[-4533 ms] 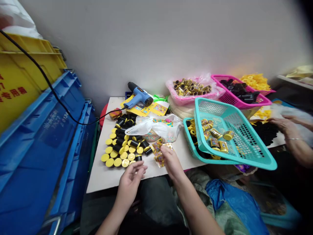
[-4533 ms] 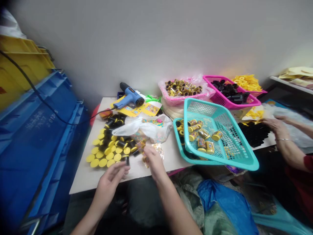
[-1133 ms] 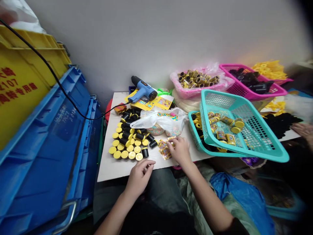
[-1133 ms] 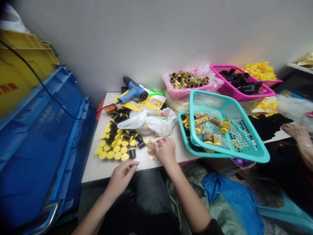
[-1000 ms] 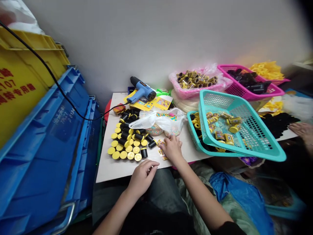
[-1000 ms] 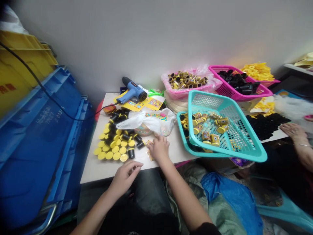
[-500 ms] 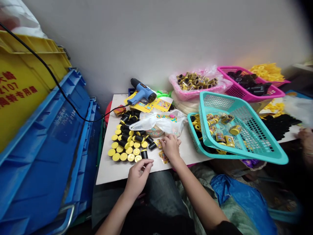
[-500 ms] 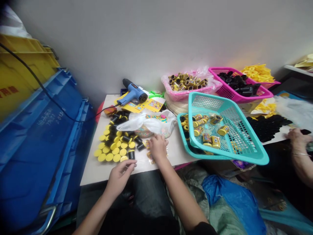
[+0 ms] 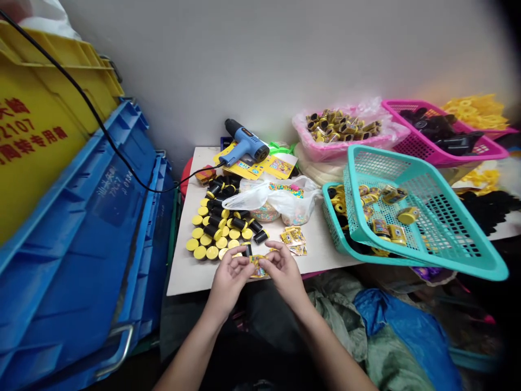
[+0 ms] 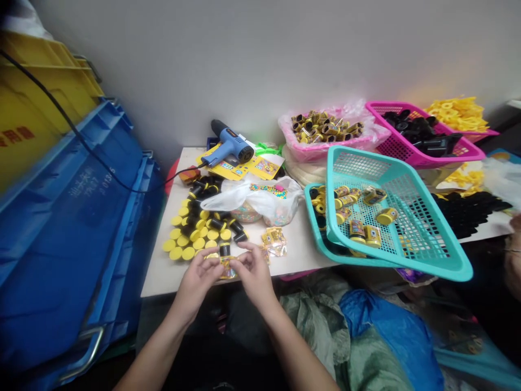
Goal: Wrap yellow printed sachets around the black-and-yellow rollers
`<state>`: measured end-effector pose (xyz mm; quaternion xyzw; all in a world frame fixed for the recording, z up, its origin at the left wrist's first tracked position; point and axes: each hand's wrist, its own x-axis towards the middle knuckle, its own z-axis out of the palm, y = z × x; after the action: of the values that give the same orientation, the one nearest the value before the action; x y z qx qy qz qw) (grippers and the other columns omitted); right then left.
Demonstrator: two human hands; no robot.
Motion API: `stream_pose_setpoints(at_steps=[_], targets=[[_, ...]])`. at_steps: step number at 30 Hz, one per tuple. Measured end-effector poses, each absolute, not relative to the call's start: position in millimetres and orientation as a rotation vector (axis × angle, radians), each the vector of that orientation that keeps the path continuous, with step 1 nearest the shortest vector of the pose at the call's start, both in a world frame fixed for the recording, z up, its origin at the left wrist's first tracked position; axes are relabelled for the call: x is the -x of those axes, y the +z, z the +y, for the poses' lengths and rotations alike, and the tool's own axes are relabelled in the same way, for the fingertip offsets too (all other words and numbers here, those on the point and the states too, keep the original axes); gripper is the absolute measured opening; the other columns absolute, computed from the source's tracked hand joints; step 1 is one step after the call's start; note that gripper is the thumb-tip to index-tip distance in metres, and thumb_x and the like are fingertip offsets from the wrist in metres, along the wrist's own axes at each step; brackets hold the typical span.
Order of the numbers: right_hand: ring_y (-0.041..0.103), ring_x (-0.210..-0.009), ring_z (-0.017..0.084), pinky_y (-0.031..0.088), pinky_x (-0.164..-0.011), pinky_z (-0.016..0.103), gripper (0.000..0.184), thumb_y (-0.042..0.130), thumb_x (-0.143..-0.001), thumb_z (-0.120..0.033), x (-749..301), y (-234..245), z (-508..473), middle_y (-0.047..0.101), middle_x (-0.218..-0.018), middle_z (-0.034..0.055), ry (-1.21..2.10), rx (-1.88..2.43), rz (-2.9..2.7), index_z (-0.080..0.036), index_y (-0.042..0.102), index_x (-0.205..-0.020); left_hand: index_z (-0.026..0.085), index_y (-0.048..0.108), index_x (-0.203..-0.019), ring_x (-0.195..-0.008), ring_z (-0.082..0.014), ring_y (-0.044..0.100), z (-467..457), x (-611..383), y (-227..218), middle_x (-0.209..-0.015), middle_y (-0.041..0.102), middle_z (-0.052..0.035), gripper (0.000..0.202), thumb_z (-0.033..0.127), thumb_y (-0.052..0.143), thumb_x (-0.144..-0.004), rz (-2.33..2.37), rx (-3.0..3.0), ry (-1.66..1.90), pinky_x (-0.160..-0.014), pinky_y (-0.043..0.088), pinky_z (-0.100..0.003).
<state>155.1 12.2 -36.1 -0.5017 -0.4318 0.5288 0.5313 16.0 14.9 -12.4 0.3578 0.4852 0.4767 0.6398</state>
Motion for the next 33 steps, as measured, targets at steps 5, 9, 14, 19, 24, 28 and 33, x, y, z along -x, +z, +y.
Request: stream_pose_setpoints(at_steps=[5, 9, 14, 19, 24, 28, 33], targets=[[0.059, -0.072, 0.016, 0.046, -0.071, 0.031, 0.023, 0.052, -0.087, -0.032, -165.4, -31.5, 24.0, 0.062, -0.075, 0.0002, 1.186, 1.200, -1.381, -0.022, 0.054, -0.108, 0.017, 0.059, -0.106, -0.066, -0.0138, 0.064, 16.6, -11.2, -9.0, -0.066, 0.059, 0.0042, 0.046, 0.028, 0.074, -0.063, 1.186, -0.801, 1.086, -0.059, 0.054, -0.024], [0.051, -0.102, 0.026, 0.038, -0.091, 0.044, 0.027, 0.047, -0.086, -0.016, -183.8, -32.4, 55.9, 0.061, -0.107, 0.0107, 0.531, 1.510, -1.962, -0.022, 0.062, -0.108, 0.015, 0.071, -0.094, -0.066, -0.0144, 0.065, 18.8, -5.1, -12.6, -0.076, 0.070, -0.0022, 0.037, 0.030, 0.075, -0.061, 1.283, -0.859, 1.074, -0.062, 0.056, -0.026], [0.047, -0.104, 0.030, 0.039, -0.089, 0.046, 0.027, 0.058, -0.078, -0.017, -194.8, -42.5, 85.5, 0.057, -0.112, 0.0141, 0.212, 1.570, -2.296, -0.021, 0.064, -0.104, 0.015, 0.075, -0.081, -0.071, -0.0182, 0.067, 18.1, 5.3, -15.6, -0.078, 0.075, -0.0058, 0.026, 0.032, 0.074, -0.063, 1.428, -0.913, 1.069, -0.065, 0.056, -0.027], [0.056, -0.092, 0.021, 0.045, -0.080, 0.035, 0.027, 0.058, -0.079, -0.027, -196.8, -43.7, 64.0, 0.061, -0.098, 0.0065, 0.814, 1.260, -1.853, -0.021, 0.058, -0.105, 0.017, 0.076, -0.078, -0.080, -0.0208, 0.069, 16.0, 11.2, -19.2, -0.082, 0.076, -0.0050, 0.020, 0.030, 0.074, -0.063, 1.450, -0.951, 1.201, -0.077, 0.055, -0.030], [0.060, -0.069, 0.014, 0.047, -0.068, 0.030, 0.033, 0.061, -0.080, -0.041, -185.4, -35.1, 27.0, 0.061, -0.095, 0.0024, 1.460, 0.925, -1.181, -0.025, 0.058, -0.108, 0.018, 0.075, -0.082, -0.083, -0.0205, 0.069, 16.2, 5.6, -19.7, -0.085, 0.076, -0.0048, 0.022, 0.026, 0.074, -0.061, 1.371, -0.927, 1.285, -0.078, 0.055, -0.030], [0.060, -0.066, 0.014, 0.046, -0.065, 0.027, 0.035, 0.073, -0.070, -0.040, -175.9, -35.4, 13.9, 0.063, -0.080, -0.0003, 1.506, 0.955, -0.962, -0.024, 0.062, -0.099, 0.018, 0.075, -0.081, -0.080, -0.0206, 0.069, 16.9, 4.6, -16.8, -0.083, 0.076, -0.0051, 0.021, 0.027, 0.074, -0.063, 1.418, -0.972, 1.236, -0.076, 0.056, -0.030], [0.061, -0.067, 0.015, 0.047, -0.067, 0.029, 0.035, 0.073, -0.071, -0.039, -173.7, -37.1, 11.8, 0.063, -0.078, 0.0000, 1.553, 0.958, -0.940, -0.023, 0.063, -0.100, 0.016, 0.075, -0.079, -0.077, -0.0220, 0.069, 13.8, 6.7, -19.6, -0.082, 0.076, -0.0062, 0.024, 0.037, 0.070, -0.068, 1.464, -0.926, 1.254, -0.069, 0.057, -0.031]])
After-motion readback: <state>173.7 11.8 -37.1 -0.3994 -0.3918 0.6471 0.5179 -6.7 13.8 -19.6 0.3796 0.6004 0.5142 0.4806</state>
